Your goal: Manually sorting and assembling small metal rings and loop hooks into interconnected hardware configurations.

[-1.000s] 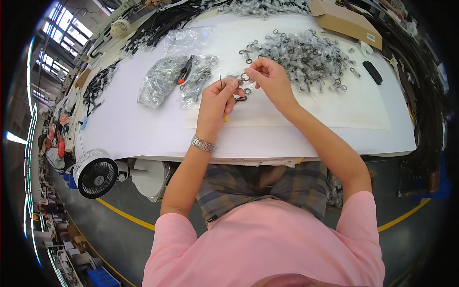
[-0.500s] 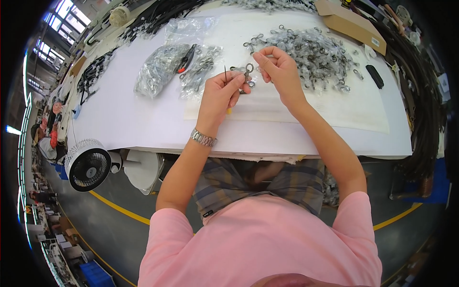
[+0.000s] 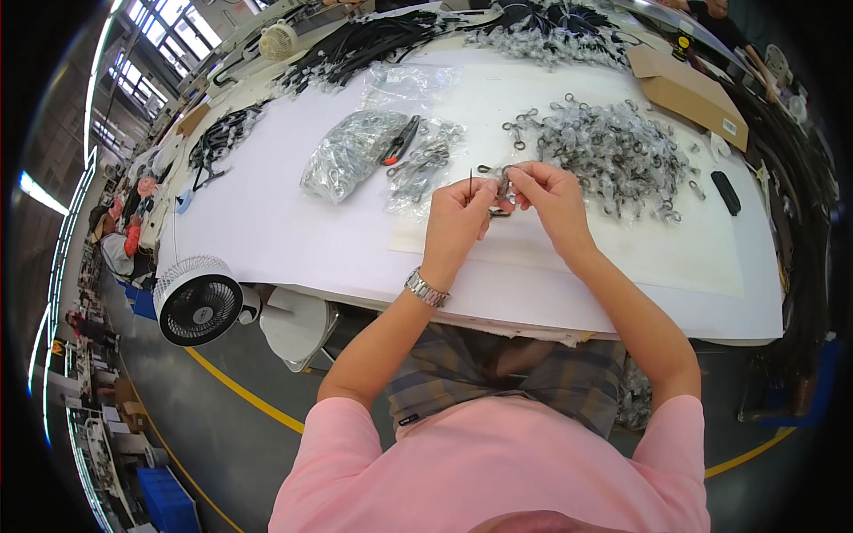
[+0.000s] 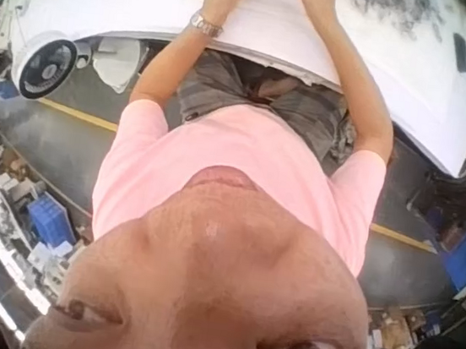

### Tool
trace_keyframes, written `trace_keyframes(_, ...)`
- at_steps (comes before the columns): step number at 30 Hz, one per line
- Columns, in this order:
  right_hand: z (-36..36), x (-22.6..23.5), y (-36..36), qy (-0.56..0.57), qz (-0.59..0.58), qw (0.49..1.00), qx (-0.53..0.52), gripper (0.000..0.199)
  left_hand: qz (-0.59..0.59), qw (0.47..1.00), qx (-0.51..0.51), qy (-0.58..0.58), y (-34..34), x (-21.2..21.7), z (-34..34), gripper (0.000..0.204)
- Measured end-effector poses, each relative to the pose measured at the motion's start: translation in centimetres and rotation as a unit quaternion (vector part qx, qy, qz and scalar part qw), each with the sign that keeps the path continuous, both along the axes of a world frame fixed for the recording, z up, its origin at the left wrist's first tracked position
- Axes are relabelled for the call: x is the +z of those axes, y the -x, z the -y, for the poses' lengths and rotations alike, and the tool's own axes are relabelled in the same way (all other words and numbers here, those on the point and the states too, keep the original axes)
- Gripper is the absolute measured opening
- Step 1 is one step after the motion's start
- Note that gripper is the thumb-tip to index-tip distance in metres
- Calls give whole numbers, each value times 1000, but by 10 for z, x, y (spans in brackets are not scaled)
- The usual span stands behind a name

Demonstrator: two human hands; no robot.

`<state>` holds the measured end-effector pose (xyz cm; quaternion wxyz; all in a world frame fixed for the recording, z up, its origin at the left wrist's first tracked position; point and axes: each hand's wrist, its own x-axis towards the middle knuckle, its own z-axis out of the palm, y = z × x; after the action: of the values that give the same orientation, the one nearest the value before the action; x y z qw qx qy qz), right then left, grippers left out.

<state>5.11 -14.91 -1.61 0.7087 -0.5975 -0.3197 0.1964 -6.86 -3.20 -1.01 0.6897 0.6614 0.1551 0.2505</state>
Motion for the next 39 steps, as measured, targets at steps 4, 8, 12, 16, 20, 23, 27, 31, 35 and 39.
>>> trace_keyframes(4, 0, 7, 0, -8, 13, 1000, 9, 20, 46, 998, 34, 38, 0, -6, -8, 26)
trace_keyframes(8, -2, 4, -8, -19, 1, 1000, 2, 19, 86, 994, 29, 64, -1, -10, -11, 24)
trace_keyframes(12, -2, 3, -11, -46, -29, 998, 14, 20, 49, 992, -42, 112, 1, 5, -3, 22)
trace_keyframes(16, 3, 9, -7, -23, -31, 999, 24, 21, 28, 987, -124, 101, -6, -7, -5, 18)
trace_keyframes(20, 5, 11, -10, -16, 32, 999, -13, 24, 28, 977, -139, 158, -8, -9, -6, 16)
trace_keyframes(23, 0, 12, -14, -46, 62, 997, -22, 24, 25, 977, -142, 155, -6, -1, -8, 15)
trace_keyframes(27, 6, 16, -16, -35, 58, 998, -15, 23, 21, 978, -149, 146, -9, -3, -6, 13)
trace_keyframes(31, 9, 19, -15, -10, 118, 992, -48, 21, 20, 978, -155, 137, -9, -2, -2, 13)
trace_keyframes(35, 6, 21, -9, -44, 73, 996, -25, 21, -5, 985, -143, 97, -6, 1, 0, 16)
trace_keyframes(39, 9, 19, -16, -6, 73, 997, -8, 23, -44, 992, -112, 35, -3, 9, 1, 16)
